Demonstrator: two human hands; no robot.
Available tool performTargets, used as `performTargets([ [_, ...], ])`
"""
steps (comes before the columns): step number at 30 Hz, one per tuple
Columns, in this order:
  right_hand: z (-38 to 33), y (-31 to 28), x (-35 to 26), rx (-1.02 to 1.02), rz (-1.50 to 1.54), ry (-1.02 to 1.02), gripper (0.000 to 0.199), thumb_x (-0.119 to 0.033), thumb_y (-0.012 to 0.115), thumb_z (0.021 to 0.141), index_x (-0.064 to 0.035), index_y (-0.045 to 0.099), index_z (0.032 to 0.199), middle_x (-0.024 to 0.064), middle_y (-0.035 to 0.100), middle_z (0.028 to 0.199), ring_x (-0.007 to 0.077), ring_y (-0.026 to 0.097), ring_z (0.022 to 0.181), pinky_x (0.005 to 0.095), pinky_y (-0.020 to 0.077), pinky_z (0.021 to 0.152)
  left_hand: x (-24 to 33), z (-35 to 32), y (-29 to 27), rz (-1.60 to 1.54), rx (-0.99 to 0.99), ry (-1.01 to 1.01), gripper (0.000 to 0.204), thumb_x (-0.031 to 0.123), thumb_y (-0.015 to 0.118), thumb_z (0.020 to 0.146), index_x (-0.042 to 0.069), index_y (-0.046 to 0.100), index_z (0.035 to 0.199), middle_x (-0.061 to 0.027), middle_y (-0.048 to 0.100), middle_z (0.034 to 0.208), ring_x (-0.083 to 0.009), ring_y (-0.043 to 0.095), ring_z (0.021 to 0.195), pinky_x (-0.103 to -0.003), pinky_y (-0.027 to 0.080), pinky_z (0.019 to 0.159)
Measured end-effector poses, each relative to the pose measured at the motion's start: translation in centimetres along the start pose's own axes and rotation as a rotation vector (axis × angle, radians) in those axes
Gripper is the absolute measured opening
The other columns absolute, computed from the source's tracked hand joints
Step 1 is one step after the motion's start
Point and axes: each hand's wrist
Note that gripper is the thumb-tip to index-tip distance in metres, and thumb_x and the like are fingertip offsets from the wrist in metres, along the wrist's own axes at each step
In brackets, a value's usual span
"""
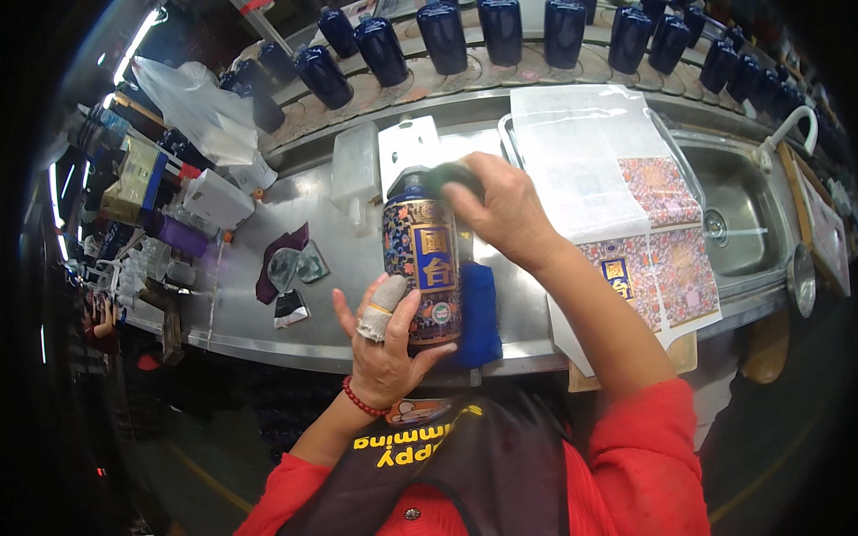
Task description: The person applies a decorative sticker to a dark blue bottle, smoothing it with a green card and adjusting the edges. They rotate the bottle to align the design and continue smoothing the surface.
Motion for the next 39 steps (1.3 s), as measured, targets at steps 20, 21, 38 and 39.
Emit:
performTargets([
  [20,-4.6,3.7,3.3,0.112,0.352,0.045,0.030,-0.017,0.064,0.096,0.0008,0.063,0.120,0.0121,0.072,0.089,0.0179,0.069,0.081,0.0316,0.0565,0.073,-0.9,-0.1,-0.2,-0.080,-0.022,-0.012,0.090,0.054,0.071,0.086,-0.002,0.044,0.151,-0.0217,0.057,0.142,-0.0518,0.040,0.141,-0.074,0.013,0.115],
  [21,-4.9,3.7,3.2,0.088,0.332,0.079,0.030,-0.019,0.065,0.096,0.0001,0.063,0.120,0.0121,0.072,0.092,0.0176,0.069,0.082,0.0302,0.0568,0.073,-1.0,-0.3,0.0,-0.067,-0.010,-0.010,0.091,0.054,0.068,0.089,-0.005,0.041,0.152,-0.0238,0.056,0.143,-0.0521,0.043,0.139,-0.074,0.015,0.114],
  [38,-9.0,3.2,1.5,0.212,0.318,0.345,0.029,-0.013,0.064,0.100,0.0008,0.061,0.125,0.0058,0.068,0.102,0.0093,0.060,0.096,0.0251,0.0492,0.089,-0.6,0.3,0.2,-0.083,-0.036,-0.029,0.102,0.050,0.079,0.080,-0.002,0.035,0.156,-0.0268,0.052,0.144,-0.0508,0.035,0.145,-0.069,0.007,0.118],
  [39,-9.4,3.2,1.5,0.263,0.318,0.422,0.030,-0.013,0.065,0.100,0.0008,0.060,0.126,0.0057,0.068,0.102,0.0096,0.060,0.096,0.0259,0.0493,0.090,-0.9,0.1,0.3,-0.066,-0.033,-0.026,0.103,0.052,0.076,0.082,-0.006,0.033,0.155,-0.0278,0.053,0.143,-0.0509,0.038,0.143,-0.070,0.010,0.118],
])
Point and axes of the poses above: each hand's wrist, its own z-axis towards the middle knuckle, its own y-axis out of the palm, x = y × z
